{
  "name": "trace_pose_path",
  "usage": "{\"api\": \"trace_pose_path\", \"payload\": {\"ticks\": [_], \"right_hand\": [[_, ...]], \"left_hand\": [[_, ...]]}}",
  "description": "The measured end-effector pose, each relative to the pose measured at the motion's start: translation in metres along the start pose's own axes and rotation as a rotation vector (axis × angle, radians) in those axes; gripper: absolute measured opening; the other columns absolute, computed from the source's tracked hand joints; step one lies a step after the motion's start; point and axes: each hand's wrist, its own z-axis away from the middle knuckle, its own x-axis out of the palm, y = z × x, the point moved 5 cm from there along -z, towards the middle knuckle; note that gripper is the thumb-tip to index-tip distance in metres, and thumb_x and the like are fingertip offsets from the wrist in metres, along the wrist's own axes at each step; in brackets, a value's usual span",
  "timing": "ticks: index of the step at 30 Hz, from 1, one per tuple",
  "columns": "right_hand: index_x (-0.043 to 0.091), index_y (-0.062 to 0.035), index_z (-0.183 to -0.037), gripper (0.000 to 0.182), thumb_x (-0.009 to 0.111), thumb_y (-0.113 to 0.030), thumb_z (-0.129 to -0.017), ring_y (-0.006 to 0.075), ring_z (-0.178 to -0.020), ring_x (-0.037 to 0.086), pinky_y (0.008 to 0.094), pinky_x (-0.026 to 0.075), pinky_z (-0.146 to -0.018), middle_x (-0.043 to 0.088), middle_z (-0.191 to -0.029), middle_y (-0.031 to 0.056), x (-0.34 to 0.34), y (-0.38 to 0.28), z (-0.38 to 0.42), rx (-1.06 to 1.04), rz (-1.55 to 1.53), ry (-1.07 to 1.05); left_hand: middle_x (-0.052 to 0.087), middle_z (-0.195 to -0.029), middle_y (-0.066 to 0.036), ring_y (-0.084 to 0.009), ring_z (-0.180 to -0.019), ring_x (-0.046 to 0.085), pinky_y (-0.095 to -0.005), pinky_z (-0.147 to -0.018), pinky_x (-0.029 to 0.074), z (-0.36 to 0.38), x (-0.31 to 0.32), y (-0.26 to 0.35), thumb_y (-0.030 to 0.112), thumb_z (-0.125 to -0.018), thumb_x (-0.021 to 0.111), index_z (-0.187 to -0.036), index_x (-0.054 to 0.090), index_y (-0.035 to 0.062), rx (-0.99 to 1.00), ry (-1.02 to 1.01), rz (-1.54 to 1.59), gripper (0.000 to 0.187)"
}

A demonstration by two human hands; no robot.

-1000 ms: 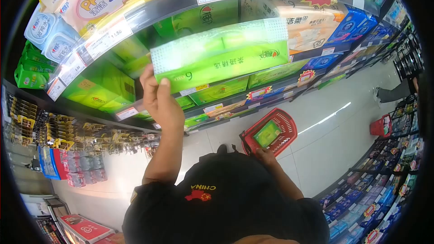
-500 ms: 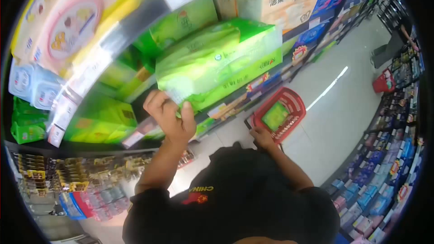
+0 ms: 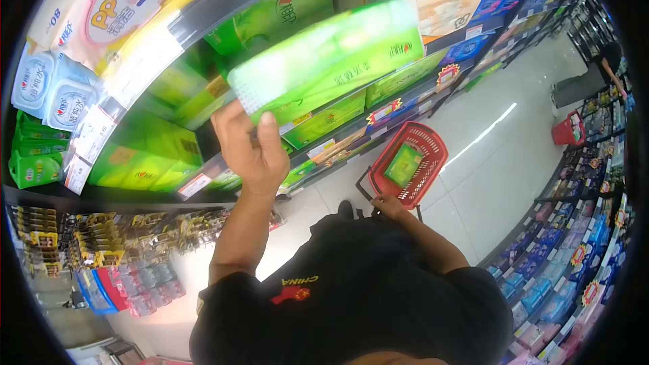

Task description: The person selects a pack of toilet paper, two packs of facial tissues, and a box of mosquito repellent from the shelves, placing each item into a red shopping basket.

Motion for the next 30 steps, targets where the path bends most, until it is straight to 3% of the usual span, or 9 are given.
{"api": "trace_pose_path", "payload": {"ticks": [2, 5, 8, 12, 15, 17, 22, 26, 30], "right_hand": [[0.064, -0.0008, -0.116, 0.057, 0.063, -0.05, -0.088, 0.0241, -0.094, 0.069, 0.0386, 0.053, -0.085, 0.072, -0.097, 0.0138, 0.01, 0.01, -0.002, 0.089, -0.049, -0.148], [0.066, -0.0031, -0.111, 0.052, 0.062, -0.051, -0.09, 0.0206, -0.089, 0.07, 0.0343, 0.054, -0.079, 0.073, -0.095, 0.0123, -0.005, 0.011, -0.014, -0.265, 0.29, 0.134], [0.067, -0.003, -0.107, 0.041, 0.06, -0.041, -0.093, 0.0171, -0.082, 0.068, 0.0296, 0.053, -0.077, 0.071, -0.09, 0.0105, -0.021, 0.011, -0.026, -0.3, 0.241, 0.017], [0.064, -0.0087, -0.097, 0.029, 0.052, -0.034, -0.103, 0.0106, -0.076, 0.056, 0.0285, 0.046, -0.066, 0.061, -0.083, -0.0013, -0.086, -0.045, 0.013, -0.49, -0.69, 0.252], [0.062, -0.0033, -0.11, 0.036, 0.048, -0.036, -0.105, 0.013, -0.082, 0.06, 0.0281, 0.047, -0.072, 0.065, -0.093, 0.0048, -0.185, -0.121, 0.107, -0.702, -0.9, 0.496], [0.06, -0.0018, -0.12, 0.052, 0.04, -0.047, -0.105, 0.0209, -0.103, 0.063, 0.0344, 0.048, -0.088, 0.065, -0.117, 0.0101, -0.223, -0.133, 0.141, -0.719, -0.894, 0.518], [0.059, -0.0003, -0.121, 0.064, 0.046, -0.059, -0.099, 0.0206, -0.105, 0.063, 0.0342, 0.049, -0.088, 0.064, -0.117, 0.0136, -0.249, -0.137, 0.182, -0.912, -0.959, 0.203], [0.06, 0.0011, -0.121, 0.083, 0.058, -0.074, -0.085, 0.0209, -0.104, 0.064, 0.0339, 0.049, -0.09, 0.064, -0.116, 0.0108, -0.222, -0.146, 0.22, -0.874, -0.463, -0.067], [0.06, -0.0012, -0.122, 0.059, 0.07, -0.045, -0.084, 0.026, -0.114, 0.059, 0.0369, 0.046, -0.095, 0.059, -0.126, 0.0148, -0.218, -0.18, 0.246, -1.007, -0.156, -0.015]], "left_hand": [[0.059, -0.115, -0.015, -0.0221, -0.102, 0.057, -0.035, -0.091, 0.044, -0.002, 0.002, 0.008, 0.005, -0.095, 0.058, -0.107, 0.062, -0.0035, -0.026, 0.013, 0.013, 0.015], [0.06, -0.113, -0.014, -0.0211, -0.1, 0.057, -0.0346, -0.089, 0.045, -0.011, 0.005, 0.036, 0.007, -0.096, 0.056, -0.106, 0.061, -0.0033, -0.03, 0.08, 0.0, 0.016], [0.06, -0.109, -0.014, -0.0219, -0.097, 0.056, -0.0351, -0.086, 0.045, -0.015, 0.004, 0.076, 0.009, -0.096, 0.056, -0.105, 0.061, -0.0029, -0.025, 0.186, 0.027, 0.016], [0.06, -0.102, -0.011, -0.02, -0.096, 0.058, -0.036, -0.085, 0.048, -0.025, -0.002, 0.134, 0.01, -0.097, 0.054, -0.102, 0.062, -0.0035, 0.122, 0.216, -0.032, 0.016], [0.06, -0.096, -0.012, -0.0204, -0.091, 0.059, -0.0357, -0.082, 0.049, -0.019, 0.005, 0.16, 0.013, -0.097, 0.052, -0.098, 0.062, -0.0034, 0.058, 0.312, -0.097, 0.019], [0.061, -0.101, -0.015, -0.0211, -0.087, 0.059, -0.036, -0.078, 0.049, -0.011, 0.013, 0.164, 0.014, -0.098, 0.05, -0.094, 0.061, -0.0031, 0.079, 0.189, -0.247, 0.021], [0.061, -0.105, -0.018, -0.0229, -0.09, 0.059, -0.0357, -0.082, 0.049, 0.037, 0.068, 0.146, 0.008, -0.096, 0.054, -0.097, 0.057, -0.0024, -0.085, -0.202, 0.038, 0.011], [0.061, -0.102, -0.017, -0.0169, -0.085, 0.054, -0.0274, -0.075, 0.044, 0.072, 0.11, 0.144, 0.001, -0.096, 0.055, -0.092, 0.056, -0.0035, -0.226, -0.352, 0.186, 0.006], [0.062, -0.101, -0.017, -0.0162, -0.081, 0.054, -0.027, -0.071, 0.043, 0.086, 0.126, 0.13, 0.001, -0.095, 0.057, -0.091, 0.055, -0.0035, -0.325, -0.398, 0.267, 0.007]]}}
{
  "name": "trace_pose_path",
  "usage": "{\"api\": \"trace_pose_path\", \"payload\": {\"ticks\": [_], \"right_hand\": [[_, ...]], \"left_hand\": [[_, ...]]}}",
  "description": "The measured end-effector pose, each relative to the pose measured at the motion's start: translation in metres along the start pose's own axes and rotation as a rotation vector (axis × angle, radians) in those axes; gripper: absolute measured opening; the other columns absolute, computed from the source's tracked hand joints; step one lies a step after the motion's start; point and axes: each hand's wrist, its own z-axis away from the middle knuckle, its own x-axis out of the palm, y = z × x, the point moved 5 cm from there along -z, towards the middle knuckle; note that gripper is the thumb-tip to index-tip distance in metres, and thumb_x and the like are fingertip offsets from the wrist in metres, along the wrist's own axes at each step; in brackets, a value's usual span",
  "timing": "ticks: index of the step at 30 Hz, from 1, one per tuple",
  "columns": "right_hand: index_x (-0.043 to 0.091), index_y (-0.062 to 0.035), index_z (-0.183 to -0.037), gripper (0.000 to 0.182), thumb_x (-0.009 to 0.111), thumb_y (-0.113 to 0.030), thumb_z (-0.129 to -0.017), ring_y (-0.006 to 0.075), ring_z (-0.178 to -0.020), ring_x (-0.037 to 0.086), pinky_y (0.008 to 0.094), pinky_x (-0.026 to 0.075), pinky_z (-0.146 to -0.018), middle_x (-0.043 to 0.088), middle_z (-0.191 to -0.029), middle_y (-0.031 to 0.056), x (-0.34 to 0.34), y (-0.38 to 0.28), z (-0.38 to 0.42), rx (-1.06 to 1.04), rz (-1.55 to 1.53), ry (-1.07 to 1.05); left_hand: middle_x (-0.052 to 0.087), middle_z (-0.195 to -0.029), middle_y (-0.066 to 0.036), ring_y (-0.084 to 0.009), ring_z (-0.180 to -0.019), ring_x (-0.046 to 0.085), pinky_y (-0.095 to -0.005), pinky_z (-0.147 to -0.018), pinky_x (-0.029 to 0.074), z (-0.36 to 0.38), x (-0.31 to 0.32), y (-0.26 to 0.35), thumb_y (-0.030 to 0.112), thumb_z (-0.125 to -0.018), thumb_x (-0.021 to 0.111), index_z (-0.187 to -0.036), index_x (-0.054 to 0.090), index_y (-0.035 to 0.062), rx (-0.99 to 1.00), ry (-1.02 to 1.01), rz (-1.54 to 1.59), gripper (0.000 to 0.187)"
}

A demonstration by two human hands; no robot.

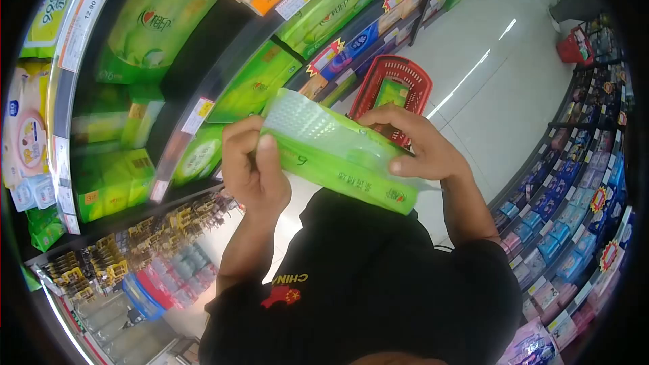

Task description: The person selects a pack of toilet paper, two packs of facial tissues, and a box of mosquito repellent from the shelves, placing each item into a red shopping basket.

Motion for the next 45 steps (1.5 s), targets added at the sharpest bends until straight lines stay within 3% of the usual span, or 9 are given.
{"api": "trace_pose_path", "payload": {"ticks": [2, 6, 12, 17, 25, 31, 38, 41, 45], "right_hand": [[0.06, -0.0018, -0.121, 0.048, 0.076, -0.026, -0.083, 0.0287, -0.116, 0.057, 0.0382, 0.045, -0.096, 0.057, -0.125, 0.0157, 0.003, -0.011, -0.007, -0.113, 0.116, 0.018], [0.065, -0.0007, -0.107, 0.024, 0.069, -0.015, -0.088, 0.0323, -0.116, 0.056, 0.0386, 0.044, -0.098, 0.057, -0.128, 0.0167, 0.024, 0.003, -0.017, -0.073, 0.189, 0.091], [0.066, 0.0031, -0.09, 0.016, 0.063, -0.013, -0.091, 0.026, -0.112, 0.058, 0.0366, 0.046, -0.095, 0.062, -0.123, 0.015, 0.039, 0.05, -0.011, 0.189, -0.062, 0.348], [0.067, 0.0034, -0.084, 0.019, 0.06, -0.014, -0.09, 0.0207, -0.096, 0.064, 0.0322, 0.049, -0.087, 0.069, -0.106, 0.0126, 0.016, 0.116, 0.022, 0.501, -0.018, 0.76], [0.068, 0.0019, -0.084, 0.024, 0.064, -0.021, -0.088, 0.0185, -0.082, 0.065, 0.0322, 0.051, -0.076, 0.069, -0.087, 0.0124, -0.064, 0.212, 0.075, 0.664, 0.36, 1.067], [0.071, -0.0004, -0.094, 0.024, 0.064, -0.023, -0.09, 0.015, -0.076, 0.064, 0.03, 0.05, -0.071, 0.069, -0.084, 0.0073, -0.123, 0.315, 0.088, 0.703, 0.024, 1.209], [0.073, -0.0034, -0.101, 0.026, 0.062, -0.025, -0.091, 0.016, -0.072, 0.065, 0.0321, 0.052, -0.068, 0.071, -0.086, 0.0072, -0.089, 0.504, 0.094, 0.868, -0.278, 1.078], [0.071, -0.0032, -0.108, 0.03, 0.062, -0.026, -0.09, 0.0171, -0.075, 0.066, 0.0335, 0.053, -0.07, 0.072, -0.091, 0.0092, -0.07, 0.5, 0.068, 1.027, -0.335, 0.984], [0.068, -0.0028, -0.113, 0.038, 0.058, -0.032, -0.091, 0.0289, -0.091, 0.067, 0.0394, 0.051, -0.083, 0.071, -0.098, 0.0182, -0.04, 0.586, 0.064, 1.037, -0.237, 0.921]], "left_hand": [[0.062, -0.101, -0.017, -0.0167, -0.079, 0.054, -0.0274, -0.069, 0.043, -0.001, 0.001, -0.007, 0.0, -0.095, 0.058, -0.091, 0.054, -0.0033, -0.001, -0.02, -0.009, 0.006], [0.063, -0.1, -0.017, -0.0181, -0.076, 0.054, -0.0282, -0.065, 0.043, -0.002, -0.004, -0.026, 0.0, -0.094, 0.059, -0.092, 0.055, -0.0029, 0.054, -0.074, -0.031, 0.006], [0.063, -0.101, -0.018, -0.0207, -0.087, 0.057, -0.0314, -0.076, 0.046, -0.011, -0.01, -0.061, 0.003, -0.093, 0.059, -0.092, 0.055, -0.0009, 0.142, -0.359, -0.224, 0.005], [0.063, -0.098, -0.014, -0.0209, -0.09, 0.057, -0.0319, -0.081, 0.047, -0.066, -0.109, -0.115, 0.006, -0.095, 0.051, -0.09, 0.056, -0.001, 0.001, 0.218, -0.246, 0.011], [0.059, -0.086, -0.001, -0.008, -0.076, 0.05, -0.0231, -0.068, 0.041, -0.087, -0.103, -0.212, 0.013, -0.098, 0.062, -0.094, 0.061, 0.0008, -0.408, 0.043, -0.242, 0.013], [0.051, -0.069, 0.003, -0.0062, -0.064, 0.04, -0.0249, -0.057, 0.033, -0.093, -0.088, -0.21, 0.03, -0.102, 0.059, -0.075, 0.056, 0.003, -0.42, 0.153, -0.558, 0.038], [0.054, -0.072, -0.007, -0.0181, -0.069, 0.048, -0.0347, -0.064, 0.041, -0.088, -0.083, -0.21, 0.027, -0.106, 0.046, -0.08, 0.059, -0.0017, -0.391, 0.134, -0.872, 0.041], [0.055, -0.076, -0.006, -0.0173, -0.071, 0.048, -0.0339, -0.066, 0.041, -0.088, -0.082, -0.209, 0.031, -0.105, 0.045, -0.082, 0.06, -0.0021, -0.351, 0.151, -0.904, 0.043], [0.061, -0.089, -0.013, -0.0232, -0.08, 0.053, -0.0378, -0.074, 0.046, -0.082, -0.096, -0.217, 0.031, -0.105, 0.044, -0.096, 0.063, -0.0073, -0.41, 0.217, -0.902, 0.044]]}}
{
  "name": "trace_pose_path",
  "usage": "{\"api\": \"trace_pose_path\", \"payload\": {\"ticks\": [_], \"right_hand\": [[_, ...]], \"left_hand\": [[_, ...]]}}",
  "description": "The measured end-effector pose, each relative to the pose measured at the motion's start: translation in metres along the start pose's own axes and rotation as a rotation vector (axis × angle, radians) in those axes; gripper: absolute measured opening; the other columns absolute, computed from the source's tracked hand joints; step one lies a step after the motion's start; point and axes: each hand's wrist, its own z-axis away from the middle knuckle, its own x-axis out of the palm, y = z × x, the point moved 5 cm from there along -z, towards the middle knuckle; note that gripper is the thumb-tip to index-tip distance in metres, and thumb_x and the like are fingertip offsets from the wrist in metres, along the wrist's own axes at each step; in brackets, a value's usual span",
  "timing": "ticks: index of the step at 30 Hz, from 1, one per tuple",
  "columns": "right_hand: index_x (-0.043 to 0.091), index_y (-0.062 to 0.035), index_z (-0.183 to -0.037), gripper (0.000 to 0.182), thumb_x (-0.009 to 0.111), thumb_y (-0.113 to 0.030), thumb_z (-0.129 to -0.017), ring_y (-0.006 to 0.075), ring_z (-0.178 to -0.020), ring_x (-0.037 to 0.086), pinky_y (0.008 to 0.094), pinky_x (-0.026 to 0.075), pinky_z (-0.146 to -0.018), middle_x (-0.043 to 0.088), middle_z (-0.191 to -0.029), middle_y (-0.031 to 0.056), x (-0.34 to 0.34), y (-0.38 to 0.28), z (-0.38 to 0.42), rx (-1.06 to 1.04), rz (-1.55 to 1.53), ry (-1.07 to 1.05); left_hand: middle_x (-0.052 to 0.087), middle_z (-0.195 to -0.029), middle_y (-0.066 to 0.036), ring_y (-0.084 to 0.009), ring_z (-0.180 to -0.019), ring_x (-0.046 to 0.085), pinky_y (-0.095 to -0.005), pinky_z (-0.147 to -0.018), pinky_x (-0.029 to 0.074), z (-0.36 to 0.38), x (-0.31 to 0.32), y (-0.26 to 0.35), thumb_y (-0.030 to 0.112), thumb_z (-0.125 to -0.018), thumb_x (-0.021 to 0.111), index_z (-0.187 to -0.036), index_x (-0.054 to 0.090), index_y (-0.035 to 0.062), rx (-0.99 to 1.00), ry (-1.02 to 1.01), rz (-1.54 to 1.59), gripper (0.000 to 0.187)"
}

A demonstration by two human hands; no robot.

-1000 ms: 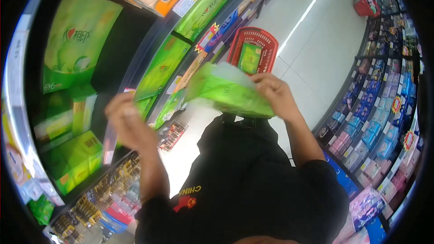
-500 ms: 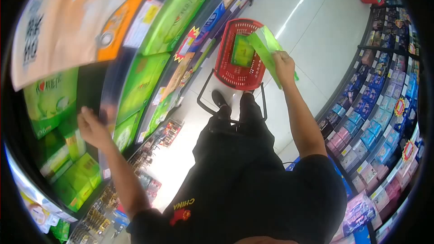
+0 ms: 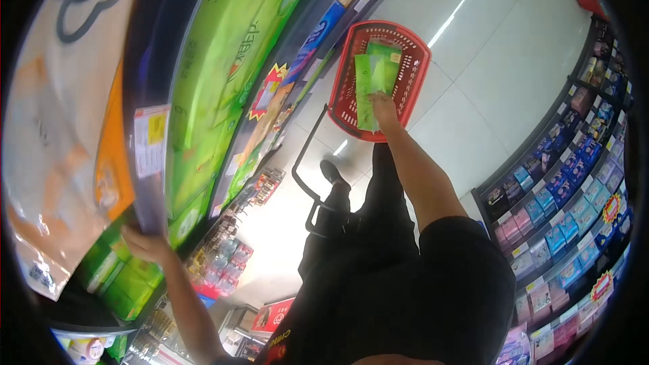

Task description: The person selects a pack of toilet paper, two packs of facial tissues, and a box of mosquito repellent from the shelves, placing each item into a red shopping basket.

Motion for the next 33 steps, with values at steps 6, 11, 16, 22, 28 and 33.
{"api": "trace_pose_path", "payload": {"ticks": [6, 11, 16, 22, 28, 33], "right_hand": [[0.067, -0.0088, -0.117, 0.039, 0.053, -0.036, -0.093, 0.0341, -0.106, 0.065, 0.0415, 0.049, -0.094, 0.07, -0.108, 0.0192, 0.032, 0.035, -0.042, -0.064, 0.318, -0.173], [0.068, -0.0083, -0.115, 0.037, 0.054, -0.034, -0.092, 0.0362, -0.101, 0.067, 0.044, 0.051, -0.09, 0.07, -0.107, 0.0176, 0.041, 0.032, -0.027, -0.024, 0.561, -0.313], [0.073, -0.0059, -0.098, 0.028, 0.05, -0.023, -0.097, 0.0345, -0.098, 0.069, 0.0467, 0.055, -0.085, 0.071, -0.097, 0.018, 0.055, 0.029, 0.03, -0.314, 0.99, -0.503], [0.07, -0.0091, -0.086, 0.016, 0.055, -0.014, -0.086, 0.0299, -0.087, 0.069, 0.0442, 0.055, -0.077, 0.07, -0.086, 0.0137, 0.056, 0.109, 0.105, -0.808, 1.233, -0.62], [0.071, -0.0105, -0.094, 0.02, 0.053, -0.017, -0.088, 0.0326, -0.09, 0.07, 0.0473, 0.056, -0.074, 0.071, -0.091, 0.0143, 0.017, 0.052, 0.097, -0.778, 1.398, -0.621], [0.071, -0.0073, -0.09, 0.015, 0.064, -0.019, -0.086, 0.031, -0.079, 0.068, 0.045, 0.054, -0.07, 0.069, -0.082, 0.0161, -0.024, -0.049, 0.08, -0.895, 1.008, -0.396]], "left_hand": [[0.066, -0.109, -0.022, -0.0325, -0.098, 0.063, -0.0407, -0.088, 0.05, -0.006, -0.008, -0.011, 0.033, -0.103, 0.045, -0.106, 0.064, -0.0115, 0.017, 0.036, -0.186, 0.049], [0.063, -0.121, -0.024, -0.0352, -0.105, 0.063, -0.0415, -0.094, 0.049, -0.014, -0.019, -0.047, 0.036, -0.102, 0.048, -0.114, 0.064, -0.0103, 0.129, 0.039, -0.25, 0.05], [0.067, -0.105, -0.019, -0.0322, -0.096, 0.065, -0.0428, -0.084, 0.051, -0.007, -0.013, -0.024, 0.039, -0.103, 0.046, -0.1, 0.064, -0.0066, 0.152, -0.018, -0.413, 0.049], [0.066, -0.107, -0.018, -0.0347, -0.093, 0.066, -0.0435, -0.086, 0.055, 0.009, -0.004, -0.037, 0.021, -0.099, 0.057, -0.117, 0.06, -0.006, 0.85, 0.178, -0.725, 0.032], [0.062, -0.069, -0.015, -0.0344, -0.062, 0.061, -0.0426, -0.058, 0.046, 0.003, -0.005, 0.044, 0.027, -0.102, 0.046, -0.078, 0.064, 0.0054, 0.184, 0.04, -0.154, 0.037], [0.061, -0.067, -0.014, -0.034, -0.063, 0.062, -0.0412, -0.058, 0.047, 0.001, -0.018, 0.049, 0.028, -0.102, 0.05, -0.077, 0.063, 0.0086, 0.173, 0.015, -0.067, 0.034]]}}
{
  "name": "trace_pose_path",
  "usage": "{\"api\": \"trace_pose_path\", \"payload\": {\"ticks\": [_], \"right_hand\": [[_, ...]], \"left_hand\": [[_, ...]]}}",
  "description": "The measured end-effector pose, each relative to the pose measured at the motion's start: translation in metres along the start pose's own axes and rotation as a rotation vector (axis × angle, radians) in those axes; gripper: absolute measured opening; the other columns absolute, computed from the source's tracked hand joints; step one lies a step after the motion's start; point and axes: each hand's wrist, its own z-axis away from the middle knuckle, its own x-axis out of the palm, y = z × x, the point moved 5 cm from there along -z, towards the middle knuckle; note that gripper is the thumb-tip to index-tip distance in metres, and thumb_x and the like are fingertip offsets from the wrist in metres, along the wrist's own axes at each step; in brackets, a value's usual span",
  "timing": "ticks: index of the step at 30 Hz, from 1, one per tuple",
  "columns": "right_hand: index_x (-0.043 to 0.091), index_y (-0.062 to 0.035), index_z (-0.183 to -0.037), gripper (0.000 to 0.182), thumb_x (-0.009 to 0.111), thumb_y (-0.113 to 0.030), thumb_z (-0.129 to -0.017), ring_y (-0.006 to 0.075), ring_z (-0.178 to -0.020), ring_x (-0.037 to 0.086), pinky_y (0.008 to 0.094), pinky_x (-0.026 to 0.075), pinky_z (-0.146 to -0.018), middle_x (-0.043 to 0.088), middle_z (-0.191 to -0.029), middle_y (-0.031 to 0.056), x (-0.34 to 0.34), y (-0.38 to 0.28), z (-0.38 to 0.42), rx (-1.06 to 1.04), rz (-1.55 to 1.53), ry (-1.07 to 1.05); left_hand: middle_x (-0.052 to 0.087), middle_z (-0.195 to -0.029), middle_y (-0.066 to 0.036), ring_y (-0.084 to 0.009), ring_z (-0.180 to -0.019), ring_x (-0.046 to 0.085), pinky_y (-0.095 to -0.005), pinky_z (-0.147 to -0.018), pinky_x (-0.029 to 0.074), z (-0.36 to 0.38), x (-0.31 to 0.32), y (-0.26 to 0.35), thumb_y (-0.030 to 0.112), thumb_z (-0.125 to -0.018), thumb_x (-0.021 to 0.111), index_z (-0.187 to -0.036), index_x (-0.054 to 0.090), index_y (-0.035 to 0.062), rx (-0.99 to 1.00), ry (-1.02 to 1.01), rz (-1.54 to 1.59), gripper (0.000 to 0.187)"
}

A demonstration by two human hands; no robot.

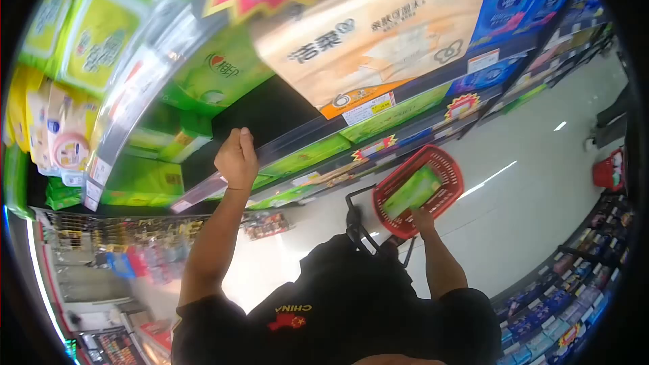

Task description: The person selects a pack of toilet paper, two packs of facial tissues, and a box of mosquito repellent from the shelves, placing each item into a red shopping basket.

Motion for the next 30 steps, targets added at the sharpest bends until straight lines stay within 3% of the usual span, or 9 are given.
{"api": "trace_pose_path", "payload": {"ticks": [3, 4, 8, 9, 13, 19, 23, 26, 30], "right_hand": [[0.07, -0.0071, -0.104, 0.024, 0.062, -0.026, -0.092, 0.0179, -0.08, 0.066, 0.0332, 0.052, -0.065, 0.069, -0.089, 0.0071, 0.002, 0.056, -0.012, 0.199, -0.529, 0.133], [0.069, -0.0068, -0.106, 0.025, 0.061, -0.027, -0.092, 0.0164, -0.081, 0.066, 0.0316, 0.051, -0.065, 0.068, -0.091, 0.0057, -0.018, 0.029, -0.013, 0.159, -0.592, 0.189], [0.065, -0.0037, -0.113, 0.031, 0.06, -0.026, -0.092, 0.0161, -0.084, 0.067, 0.03, 0.051, -0.069, 0.068, -0.099, 0.005, -0.093, -0.115, -0.001, 0.613, -0.997, 0.11], [0.064, -0.0044, -0.113, 0.031, 0.06, -0.026, -0.092, 0.0163, -0.085, 0.067, 0.0302, 0.051, -0.07, 0.068, -0.099, 0.0049, -0.099, -0.137, -0.001, 0.596, -1.01, 0.107], [0.064, -0.0068, -0.115, 0.03, 0.06, -0.027, -0.093, 0.0166, -0.089, 0.067, 0.0311, 0.051, -0.076, 0.069, -0.102, 0.0049, -0.129, -0.215, -0.006, 0.498, -1.072, 0.147], [0.064, -0.0052, -0.116, 0.03, 0.059, -0.029, -0.099, 0.0156, -0.086, 0.067, 0.0301, 0.053, -0.074, 0.068, -0.103, 0.0061, -0.186, -0.268, -0.021, 0.278, -1.162, 0.304], [0.063, -0.0055, -0.117, 0.028, 0.058, -0.027, -0.099, 0.0158, -0.09, 0.066, 0.0299, 0.053, -0.075, 0.068, -0.106, 0.0058, -0.24, -0.301, -0.02, 0.169, -1.204, 0.4], [0.062, -0.0051, -0.118, 0.028, 0.056, -0.026, -0.1, 0.0177, -0.095, 0.066, 0.0317, 0.053, -0.079, 0.068, -0.109, 0.0072, -0.299, -0.335, -0.02, 0.042, -1.194, 0.499], [0.06, -0.0041, -0.121, 0.028, 0.054, -0.021, -0.1, 0.0177, -0.097, 0.065, 0.0316, 0.053, -0.082, 0.067, -0.112, 0.009, -0.387, -0.382, -0.017, -0.188, -1.158, 0.679]], "left_hand": [[0.061, -0.072, -0.013, -0.0298, -0.066, 0.062, -0.0374, -0.061, 0.047, -0.002, -0.009, -0.003, 0.025, -0.1, 0.055, -0.081, 0.064, 0.0069, -0.025, 0.015, 0.158, 0.028], [0.061, -0.075, -0.013, -0.0271, -0.067, 0.061, -0.0355, -0.063, 0.048, -0.003, -0.012, -0.005, 0.024, -0.099, 0.057, -0.084, 0.065, 0.0058, -0.038, 0.044, 0.256, 0.025], [0.061, -0.091, -0.009, -0.0168, -0.075, 0.059, -0.029, -0.068, 0.048, -0.027, -0.023, 0.016, 0.016, -0.092, 0.068, -0.102, 0.066, 0.0018, -0.014, 0.093, 0.738, 0.017], [0.059, -0.1, -0.009, -0.013, -0.078, 0.057, -0.0274, -0.068, 0.048, -0.038, -0.034, 0.037, 0.016, -0.088, 0.073, -0.114, 0.062, 0.0013, -0.012, 0.049, 0.825, 0.032], [0.061, -0.118, -0.023, -0.0345, -0.094, 0.064, -0.0401, -0.08, 0.051, -0.079, -0.061, 0.097, 0.035, -0.078, 0.082, -0.125, 0.056, -0.0045, 0.22, 0.146, 0.773, 0.066], [0.061, -0.12, -0.03, -0.0425, -0.115, 0.058, -0.045, -0.095, 0.046, -0.111, -0.058, 0.15, 0.048, -0.076, 0.08, -0.127, 0.053, -0.0043, 0.13, -0.249, 0.807, 0.078], [0.06, -0.126, -0.029, -0.0389, -0.114, 0.06, -0.0446, -0.098, 0.046, -0.107, -0.05, 0.156, 0.037, -0.078, 0.081, -0.135, 0.046, -0.0048, 0.272, -0.068, 0.604, 0.079], [0.058, -0.127, -0.029, -0.0399, -0.118, 0.057, -0.0457, -0.1, 0.044, -0.103, -0.047, 0.155, 0.032, -0.074, 0.083, -0.137, 0.045, -0.0035, 0.237, -0.19, 0.685, 0.081], [0.05, -0.133, -0.027, -0.0414, -0.121, 0.05, -0.0487, -0.102, 0.042, -0.081, -0.061, 0.163, 0.025, -0.068, 0.087, -0.139, 0.042, -0.0016, 0.444, 0.033, 0.69, 0.089]]}}
